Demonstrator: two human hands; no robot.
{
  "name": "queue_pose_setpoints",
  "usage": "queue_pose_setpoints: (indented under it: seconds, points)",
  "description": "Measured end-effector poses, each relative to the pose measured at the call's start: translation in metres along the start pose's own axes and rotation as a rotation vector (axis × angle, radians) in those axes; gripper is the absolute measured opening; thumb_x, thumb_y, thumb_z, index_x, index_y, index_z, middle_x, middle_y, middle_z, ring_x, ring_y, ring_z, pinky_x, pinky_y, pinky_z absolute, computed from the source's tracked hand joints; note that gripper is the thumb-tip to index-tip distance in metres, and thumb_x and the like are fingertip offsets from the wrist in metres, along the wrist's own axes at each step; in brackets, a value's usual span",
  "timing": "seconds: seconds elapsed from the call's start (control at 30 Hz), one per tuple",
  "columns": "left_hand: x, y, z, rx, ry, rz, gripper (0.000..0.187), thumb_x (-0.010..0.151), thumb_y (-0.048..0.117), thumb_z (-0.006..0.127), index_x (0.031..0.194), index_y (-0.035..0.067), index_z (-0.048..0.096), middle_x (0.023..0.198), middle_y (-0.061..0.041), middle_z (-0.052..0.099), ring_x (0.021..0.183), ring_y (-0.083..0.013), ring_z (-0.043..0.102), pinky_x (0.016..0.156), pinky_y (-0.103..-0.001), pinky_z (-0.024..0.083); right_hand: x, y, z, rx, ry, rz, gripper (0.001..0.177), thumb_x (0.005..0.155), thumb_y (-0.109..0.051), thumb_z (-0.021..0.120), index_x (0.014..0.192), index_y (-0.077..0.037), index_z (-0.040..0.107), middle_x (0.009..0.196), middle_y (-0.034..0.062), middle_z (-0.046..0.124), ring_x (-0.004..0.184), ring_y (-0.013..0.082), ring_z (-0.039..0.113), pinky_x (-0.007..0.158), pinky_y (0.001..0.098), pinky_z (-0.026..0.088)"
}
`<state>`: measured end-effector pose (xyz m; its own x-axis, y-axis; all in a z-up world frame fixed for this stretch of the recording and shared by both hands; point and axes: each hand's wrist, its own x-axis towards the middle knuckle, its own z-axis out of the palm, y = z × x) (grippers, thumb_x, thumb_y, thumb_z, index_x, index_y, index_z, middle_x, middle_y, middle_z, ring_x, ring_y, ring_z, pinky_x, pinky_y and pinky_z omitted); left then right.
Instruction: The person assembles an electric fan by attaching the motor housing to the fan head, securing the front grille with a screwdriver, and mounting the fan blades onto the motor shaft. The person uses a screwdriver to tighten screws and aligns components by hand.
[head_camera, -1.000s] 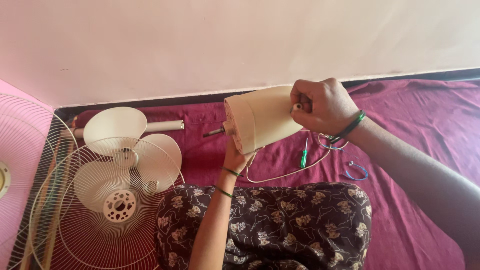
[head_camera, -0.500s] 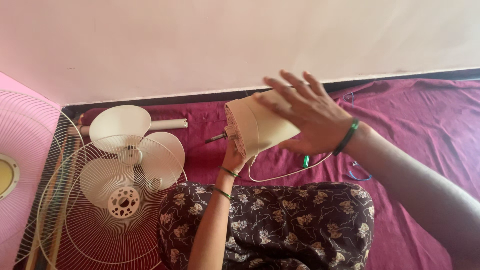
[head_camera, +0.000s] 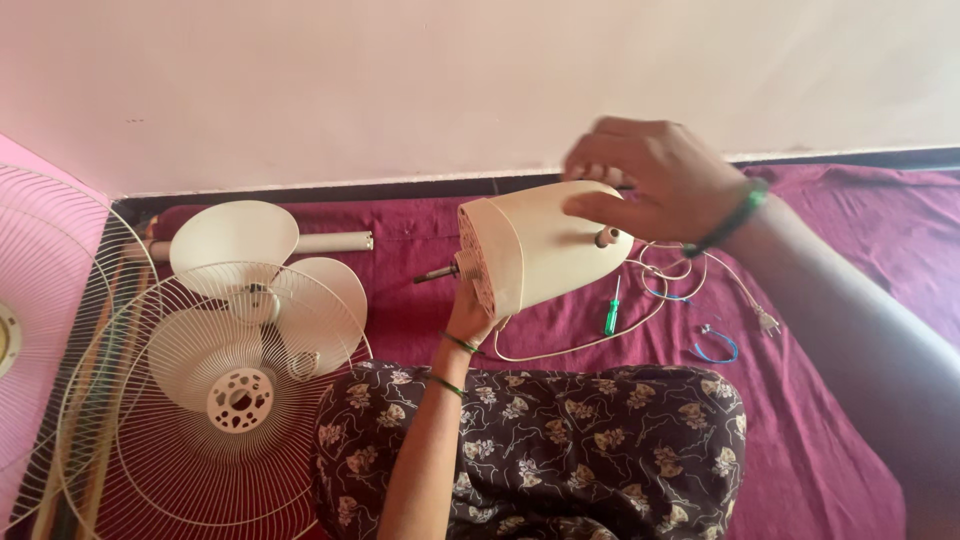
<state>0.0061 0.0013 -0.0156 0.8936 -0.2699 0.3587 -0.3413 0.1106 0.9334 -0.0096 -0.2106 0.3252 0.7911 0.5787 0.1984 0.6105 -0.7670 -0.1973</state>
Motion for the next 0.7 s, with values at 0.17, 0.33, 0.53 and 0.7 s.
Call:
queue_pose_setpoints:
  seconds: [0.17,0.33,0.53,0.7]
  points:
    - [0.001,-0.016,0.000,0.118,0.063,0.287,0.052,0.083,0.005,0.077,0.129,-0.002,0.056,0.120,-0.013,0.061,0.108,-0.0236,0.060,0.088,-0.038,0.053,-0.034,-0.011,0.015,-0.113,-0.067,0.172,0.037,0.087,-0.043,0.070,0.109,-0.013,0.068,0.076,0.0024,0.073,0.063,0.0218,0.072,0.056,0.0409,0.055]
    - [-0.007,-0.025,0.006,-0.206,-0.014,-0.116,0.040,0.089,0.007,0.076,0.125,0.001,0.059,0.104,-0.008,0.066,0.086,-0.0157,0.064,0.067,-0.028,0.055,-0.039,-0.007,0.031,0.194,0.065,0.207,0.011,0.080,-0.017,0.076,0.085,-0.008,0.071,0.064,0.0024,0.070,0.058,0.0140,0.068,0.055,0.0320,0.053]
    - [-0.016,-0.033,0.008,-0.205,0.021,-0.046,0.054,0.087,0.004,0.077,0.133,0.002,0.048,0.113,-0.006,0.062,0.096,-0.0129,0.064,0.072,-0.026,0.058,-0.035,0.001,0.045,0.630,0.179,0.245,0.011,0.078,-0.007,0.079,0.078,-0.003,0.068,0.067,0.0018,0.066,0.061,0.0074,0.059,0.054,0.0248,0.047]
    - [-0.021,-0.042,0.018,-0.549,0.094,-0.203,0.049,0.091,0.015,0.070,0.134,0.002,0.049,0.118,-0.007,0.063,0.102,-0.0156,0.065,0.078,-0.028,0.059,-0.025,-0.003,0.027,0.111,-0.035,0.265,0.018,0.084,-0.024,0.075,0.095,-0.011,0.074,0.080,0.0045,0.074,0.071,0.0169,0.071,0.068,0.0355,0.058]
